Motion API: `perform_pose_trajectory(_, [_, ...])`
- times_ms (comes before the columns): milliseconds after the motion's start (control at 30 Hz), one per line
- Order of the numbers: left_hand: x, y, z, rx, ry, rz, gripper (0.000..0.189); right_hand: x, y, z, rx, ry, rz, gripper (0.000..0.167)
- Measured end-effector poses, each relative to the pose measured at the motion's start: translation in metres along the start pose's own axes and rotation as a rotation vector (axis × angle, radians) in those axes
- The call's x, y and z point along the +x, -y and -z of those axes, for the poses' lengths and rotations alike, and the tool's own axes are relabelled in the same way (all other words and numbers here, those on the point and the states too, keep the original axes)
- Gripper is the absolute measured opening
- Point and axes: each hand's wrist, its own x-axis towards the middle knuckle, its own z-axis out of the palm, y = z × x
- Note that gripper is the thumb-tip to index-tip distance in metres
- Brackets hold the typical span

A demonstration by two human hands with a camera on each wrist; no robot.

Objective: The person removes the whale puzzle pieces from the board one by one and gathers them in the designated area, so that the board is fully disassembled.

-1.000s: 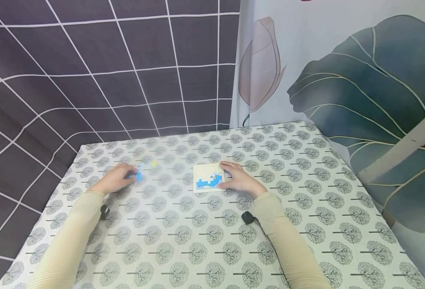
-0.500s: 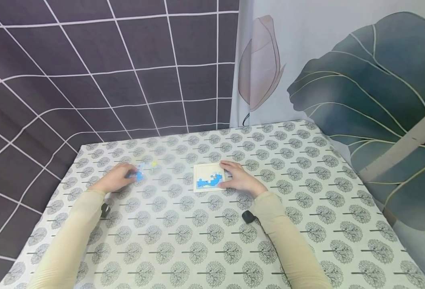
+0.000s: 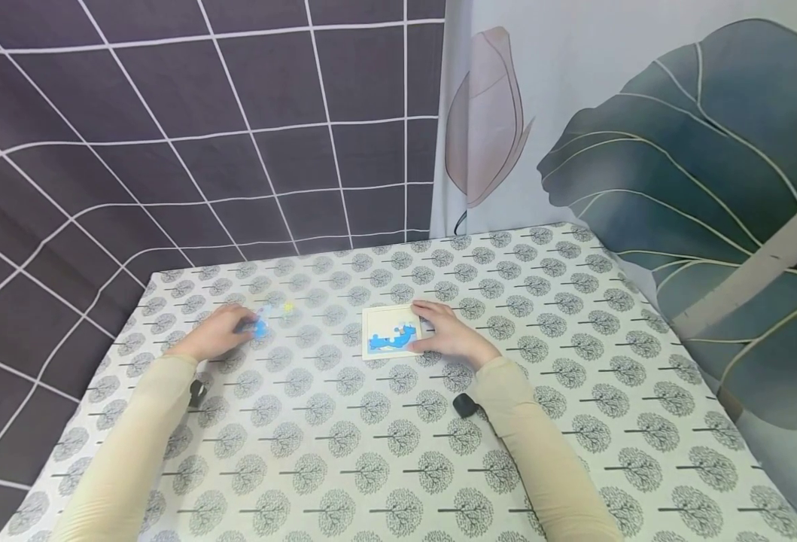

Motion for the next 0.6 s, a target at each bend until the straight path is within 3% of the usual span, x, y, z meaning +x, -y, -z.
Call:
perform_pose_trajectory(400, [-0.0002, -0.0016, -0.0018, -0.005, 0.0, 0.025, 0.034, 0.0004, -0.0016, -0.0002, -0.005, 0.005, -0.005, 0.089])
perform_pose_trajectory(600, [-0.0005, -0.0005, -0.0009, -0.01, -0.011, 0.004, 0.034, 0.0008, -0.0009, -0.0006, -0.013, 0.009, -0.017, 0.09])
